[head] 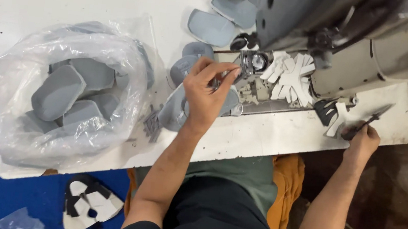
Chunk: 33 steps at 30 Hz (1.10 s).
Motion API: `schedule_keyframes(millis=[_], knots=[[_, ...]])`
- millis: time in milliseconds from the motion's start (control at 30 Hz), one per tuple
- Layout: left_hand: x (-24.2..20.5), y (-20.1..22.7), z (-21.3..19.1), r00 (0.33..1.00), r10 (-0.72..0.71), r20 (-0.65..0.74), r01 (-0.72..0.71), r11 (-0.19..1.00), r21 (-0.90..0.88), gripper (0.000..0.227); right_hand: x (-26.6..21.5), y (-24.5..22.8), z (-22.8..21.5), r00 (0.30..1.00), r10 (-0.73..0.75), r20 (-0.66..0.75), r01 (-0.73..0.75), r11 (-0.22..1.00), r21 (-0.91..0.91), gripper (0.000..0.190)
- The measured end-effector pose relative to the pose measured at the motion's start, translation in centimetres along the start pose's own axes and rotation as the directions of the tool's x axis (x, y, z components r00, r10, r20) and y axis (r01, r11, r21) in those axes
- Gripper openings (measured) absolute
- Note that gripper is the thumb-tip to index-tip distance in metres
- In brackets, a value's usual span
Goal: The person operates an industrial sewing machine to stitch gray fabric pieces. They repeatedly pick up fabric parts, align them under the needle, sew them, and then use scissors to cut the thread before moving to the next piece.
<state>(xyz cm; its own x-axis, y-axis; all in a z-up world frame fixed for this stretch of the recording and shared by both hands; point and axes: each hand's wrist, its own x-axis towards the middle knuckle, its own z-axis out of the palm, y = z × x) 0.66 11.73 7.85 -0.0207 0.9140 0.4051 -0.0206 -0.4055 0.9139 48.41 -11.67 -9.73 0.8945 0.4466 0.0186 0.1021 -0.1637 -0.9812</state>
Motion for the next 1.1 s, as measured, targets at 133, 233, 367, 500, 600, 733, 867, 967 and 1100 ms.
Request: schedule_keyframes(millis=[133,233,367,500,600,733,867,967,1100], knots=[[1.4,-1.2,1.7,1.0,0.014,-0.016,-0.015,0.996,-0.093,0.014,-0.3,-2.3,1.8,1.0,-0.013,0.021,0.017,0.976,-0.216,0.017],[1.4,-2.1,2.2,0.999,0.029,-0.029,-0.032,0.992,-0.123,0.014,-3.8,-4.2,5.1,0.909,-0.412,0.064,0.343,0.65,-0.678,0.025],[1.3,-2.8,1.9,0.998,0.07,-0.006,-0.07,0.991,-0.114,0.016,-9.8,-5.3,11.0,0.691,-0.702,0.175,0.667,0.524,-0.53,0.037],[1.4,-2.6,1.4,0.996,0.091,-0.005,-0.09,0.989,-0.116,0.017,-20.1,-8.9,16.6,0.72,-0.593,0.36,0.69,0.556,-0.464,0.04],[1.5,-2.7,1.5,0.995,0.102,-0.007,-0.102,0.987,-0.121,0.018,-21.3,-9.0,17.9,0.694,-0.578,0.43,0.718,0.506,-0.478,0.033],[1.2,-2.9,1.5,0.996,0.086,0.017,-0.083,0.985,-0.152,0.019,-21.2,-8.9,17.6,0.77,-0.524,0.363,0.637,0.598,-0.487,0.03],[1.3,-3.1,1.4,0.99,0.143,-0.001,-0.142,0.984,-0.103,0.022,-21.2,-8.9,18.0,0.76,-0.516,0.394,0.649,0.596,-0.473,0.027],[1.3,-3.2,1.4,0.984,0.179,-0.002,-0.179,0.981,-0.078,0.023,-21.3,-9.0,18.1,0.787,-0.473,0.396,0.615,0.655,-0.44,0.028],[1.4,-3.2,1.3,0.978,0.21,-0.008,-0.21,0.976,-0.053,0.024,-21.2,-9.2,18.1,0.814,-0.417,0.404,0.566,0.727,-0.389,0.027]])
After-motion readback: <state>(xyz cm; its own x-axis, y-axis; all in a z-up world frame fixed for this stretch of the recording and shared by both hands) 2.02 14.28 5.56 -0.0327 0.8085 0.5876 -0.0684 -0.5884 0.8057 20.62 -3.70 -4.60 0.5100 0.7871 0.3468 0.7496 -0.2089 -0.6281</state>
